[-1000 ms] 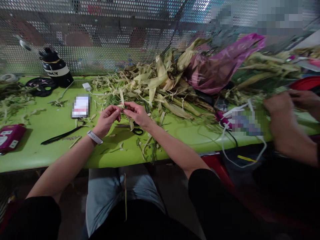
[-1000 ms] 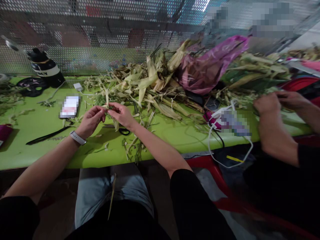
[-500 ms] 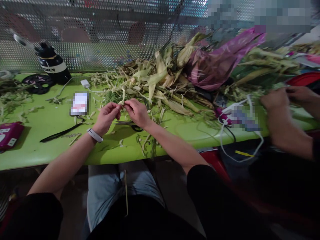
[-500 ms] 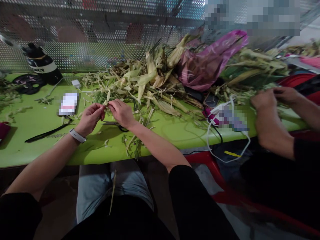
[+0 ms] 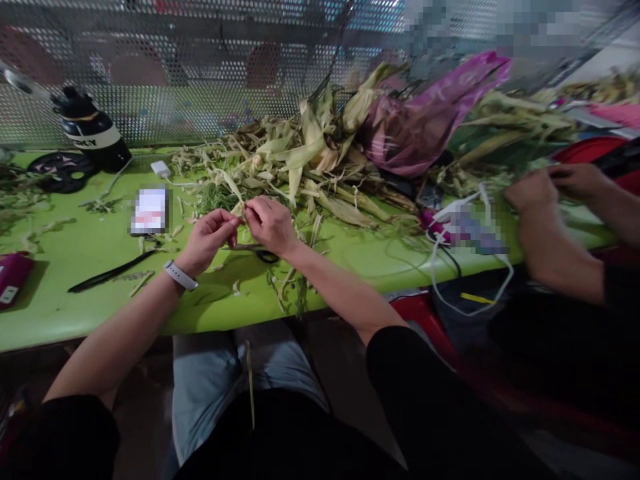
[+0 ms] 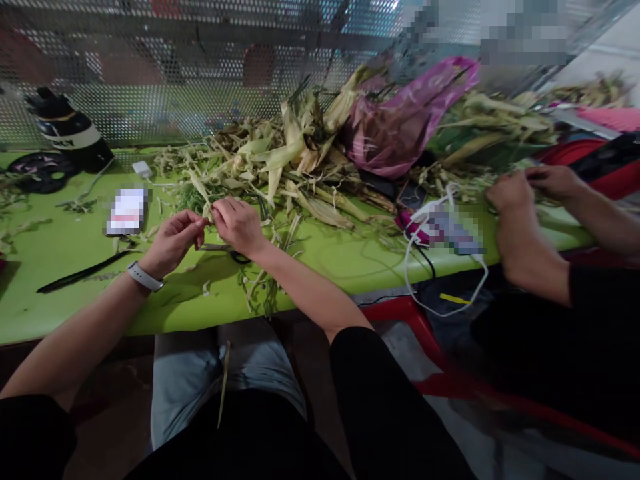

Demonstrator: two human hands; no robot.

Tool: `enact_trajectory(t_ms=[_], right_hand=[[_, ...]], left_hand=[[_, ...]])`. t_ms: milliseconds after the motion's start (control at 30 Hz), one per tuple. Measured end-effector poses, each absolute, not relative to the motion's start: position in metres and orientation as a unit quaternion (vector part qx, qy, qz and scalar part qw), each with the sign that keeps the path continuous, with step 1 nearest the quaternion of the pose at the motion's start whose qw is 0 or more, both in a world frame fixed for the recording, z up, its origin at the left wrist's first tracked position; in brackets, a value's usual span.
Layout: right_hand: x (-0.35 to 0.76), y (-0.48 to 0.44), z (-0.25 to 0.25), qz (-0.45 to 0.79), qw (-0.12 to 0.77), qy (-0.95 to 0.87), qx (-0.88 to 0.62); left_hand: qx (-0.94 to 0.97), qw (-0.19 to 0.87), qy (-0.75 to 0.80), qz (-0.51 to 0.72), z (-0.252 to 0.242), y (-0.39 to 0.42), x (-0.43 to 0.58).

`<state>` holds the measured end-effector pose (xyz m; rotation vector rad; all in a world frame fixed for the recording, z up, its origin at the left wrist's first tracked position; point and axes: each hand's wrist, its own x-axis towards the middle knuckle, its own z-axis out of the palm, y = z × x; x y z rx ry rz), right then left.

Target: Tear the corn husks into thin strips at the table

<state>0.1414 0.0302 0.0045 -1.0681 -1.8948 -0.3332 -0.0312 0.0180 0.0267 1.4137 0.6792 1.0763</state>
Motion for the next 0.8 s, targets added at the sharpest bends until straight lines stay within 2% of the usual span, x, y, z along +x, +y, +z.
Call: enact_trajectory(t_ms=[333,400,500,567,700,800], right_hand=[[0.141,0.027,0.008,-0.018,0.487,-0.752,-0.444],[0.144,0.029,0.010,0.007,0.486,-0.759,-0.433],[0.147,0.030,0.012,0.052,0.467,-0.781,-0.411],[0.147,0.030,0.011,0.085,0.457,-0.791,-0.397],[0.144,0.027,0.010,0.134,0.455,-0.785,-0.399],[0.145,0.029,0.012,0.186,0.455,-0.766,-0.415]], left_hand=[[0.651,0.567,0.286,0.415,0.029,0.018,-0.035],[0.646,0.523,0.301,0.467,0.027,0.020,-0.036],[0.633,0.386,0.336,0.581,0.025,0.025,-0.038],[0.640,0.341,0.354,0.591,0.023,0.028,-0.038],[0.678,0.408,0.348,0.502,0.019,0.031,-0.036],[0.672,0.428,0.351,0.491,0.017,0.031,-0.035]])
